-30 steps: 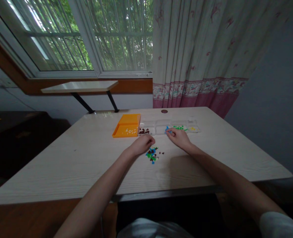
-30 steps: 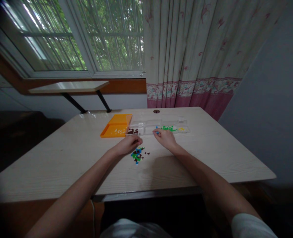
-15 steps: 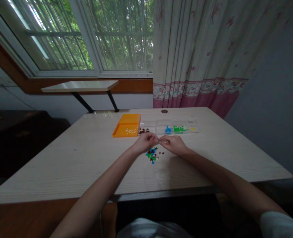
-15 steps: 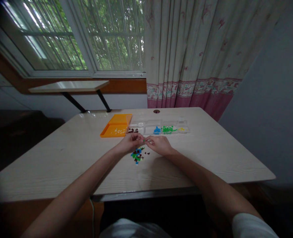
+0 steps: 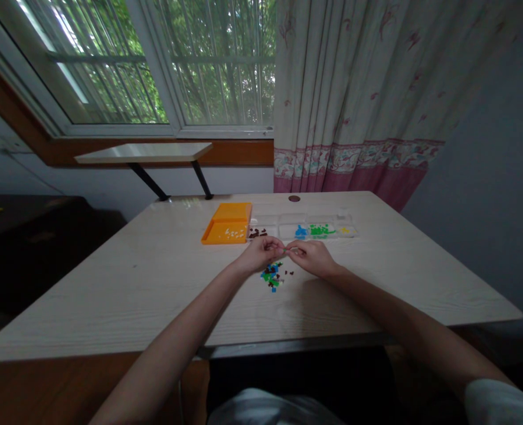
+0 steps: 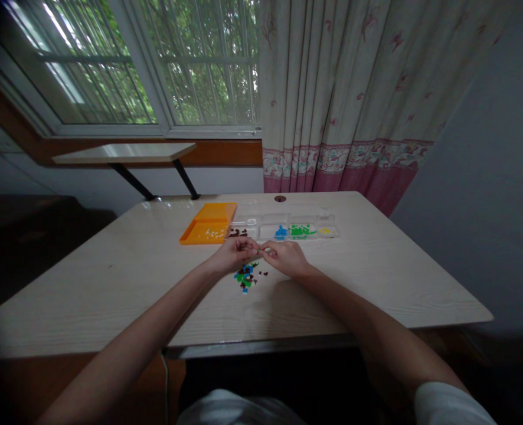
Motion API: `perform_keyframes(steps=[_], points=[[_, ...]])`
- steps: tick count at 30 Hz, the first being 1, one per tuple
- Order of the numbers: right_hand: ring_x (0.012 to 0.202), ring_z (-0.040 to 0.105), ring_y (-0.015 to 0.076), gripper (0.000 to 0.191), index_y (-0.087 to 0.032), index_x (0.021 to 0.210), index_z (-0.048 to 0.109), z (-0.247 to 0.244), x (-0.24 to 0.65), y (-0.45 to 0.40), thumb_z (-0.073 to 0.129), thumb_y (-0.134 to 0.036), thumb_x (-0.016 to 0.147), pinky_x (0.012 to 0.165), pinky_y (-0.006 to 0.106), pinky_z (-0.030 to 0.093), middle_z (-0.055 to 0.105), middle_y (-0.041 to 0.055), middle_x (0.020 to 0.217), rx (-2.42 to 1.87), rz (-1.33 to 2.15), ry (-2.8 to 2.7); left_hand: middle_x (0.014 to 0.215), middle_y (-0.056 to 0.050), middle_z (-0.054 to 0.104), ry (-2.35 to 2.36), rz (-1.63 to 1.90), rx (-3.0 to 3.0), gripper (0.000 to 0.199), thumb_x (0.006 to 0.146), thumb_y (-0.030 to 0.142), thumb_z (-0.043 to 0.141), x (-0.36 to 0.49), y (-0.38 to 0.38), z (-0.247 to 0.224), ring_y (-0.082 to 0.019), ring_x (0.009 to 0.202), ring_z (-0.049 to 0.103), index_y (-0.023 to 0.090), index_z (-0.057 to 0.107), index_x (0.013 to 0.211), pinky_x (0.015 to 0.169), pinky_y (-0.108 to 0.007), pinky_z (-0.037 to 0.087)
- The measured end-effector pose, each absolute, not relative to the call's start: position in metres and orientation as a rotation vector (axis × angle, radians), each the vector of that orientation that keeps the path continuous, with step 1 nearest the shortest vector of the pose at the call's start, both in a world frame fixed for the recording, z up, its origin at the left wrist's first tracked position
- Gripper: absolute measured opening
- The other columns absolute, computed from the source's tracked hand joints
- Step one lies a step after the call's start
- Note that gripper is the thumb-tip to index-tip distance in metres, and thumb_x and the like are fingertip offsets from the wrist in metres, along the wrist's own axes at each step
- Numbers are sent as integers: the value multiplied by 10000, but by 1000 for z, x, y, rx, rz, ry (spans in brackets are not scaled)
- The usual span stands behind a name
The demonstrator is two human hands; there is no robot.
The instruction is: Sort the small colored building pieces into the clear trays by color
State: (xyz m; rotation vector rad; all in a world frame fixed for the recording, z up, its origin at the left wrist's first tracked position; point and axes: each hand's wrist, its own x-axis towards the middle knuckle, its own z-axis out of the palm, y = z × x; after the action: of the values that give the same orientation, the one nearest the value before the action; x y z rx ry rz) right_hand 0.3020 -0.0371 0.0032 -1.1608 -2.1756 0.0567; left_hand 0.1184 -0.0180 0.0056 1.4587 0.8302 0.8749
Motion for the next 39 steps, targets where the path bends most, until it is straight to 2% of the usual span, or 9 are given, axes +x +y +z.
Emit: perform_keyframes(steps=[4, 8, 13, 17, 22, 29, 35, 39], points=[[488, 506, 87, 155, -215, 836, 668, 4, 303, -37, 546, -286, 770, 541, 187, 333, 573, -30, 519, -1123, 38, -2203, 571, 13, 522, 846, 882, 1565, 273, 639, 324, 663, 118, -20, 8, -56, 505, 432, 83, 596, 749, 477, -172, 294], [465, 486, 82, 175, -190, 815, 661, 11, 309, -36, 527, -296, 779, 524, 180, 342, 537, -31, 498, -1114, 7, -2129, 653, -29, 588, 981, 839, 1891, 213, 715, 282, 578, 114, -23, 14, -83, 570, 478, 87, 635, 780, 520, -184, 343], [442, 456, 79, 189, -179, 803, 662, 19, 321, -32, 523, -305, 780, 511, 180, 350, 497, -35, 475, -1153, -63, -1964, 614, -31, 609, 1052, 541, 2281, 191, 727, 259, 556, 110, -26, 16, -94, 540, 487, 114, 678, 751, 513, -187, 341], [428, 436, 76, 195, -176, 788, 664, 19, 325, -29, 530, -318, 782, 513, 183, 352, 482, -39, 456, -1108, -109, -1926, 647, -35, 629, 1044, 516, 2392, 170, 711, 226, 547, 111, -27, 17, -106, 571, 513, 129, 682, 744, 545, -188, 358], [442, 449, 81, 217, -189, 797, 671, 17, 324, -30, 519, -344, 792, 530, 188, 362, 514, -30, 472, -1108, -117, -1930, 666, -38, 636, 992, 536, 2419, 172, 693, 171, 523, 110, -27, 16, -114, 591, 529, 136, 683, 744, 568, -188, 372], [497, 500, 104, 251, -194, 834, 675, 19, 333, -24, 489, -360, 804, 559, 210, 358, 564, -5, 522, -1230, -162, -1975, 707, -53, 648, 964, 623, 2405, 191, 748, 212, 509, 108, -25, 14, -136, 642, 557, 152, 686, 790, 598, -203, 396], [544, 532, 129, 218, -214, 849, 664, 15, 366, -1, 492, -333, 789, 526, 224, 321, 594, -4, 578, -1515, -208, -1947, 805, -85, 662, 1014, 751, 2257, 214, 781, 236, 503, 110, -25, 16, -158, 730, 575, 124, 680, 826, 645, -229, 417], [549, 527, 142, 229, -226, 855, 677, 12, 380, 8, 493, -343, 784, 513, 233, 305, 605, 6, 583, -1693, -215, -1894, 776, -74, 666, 1073, 827, 2069, 230, 774, 273, 520, 113, -24, 13, -152, 691, 564, 116, 680, 827, 620, -239, 416]])
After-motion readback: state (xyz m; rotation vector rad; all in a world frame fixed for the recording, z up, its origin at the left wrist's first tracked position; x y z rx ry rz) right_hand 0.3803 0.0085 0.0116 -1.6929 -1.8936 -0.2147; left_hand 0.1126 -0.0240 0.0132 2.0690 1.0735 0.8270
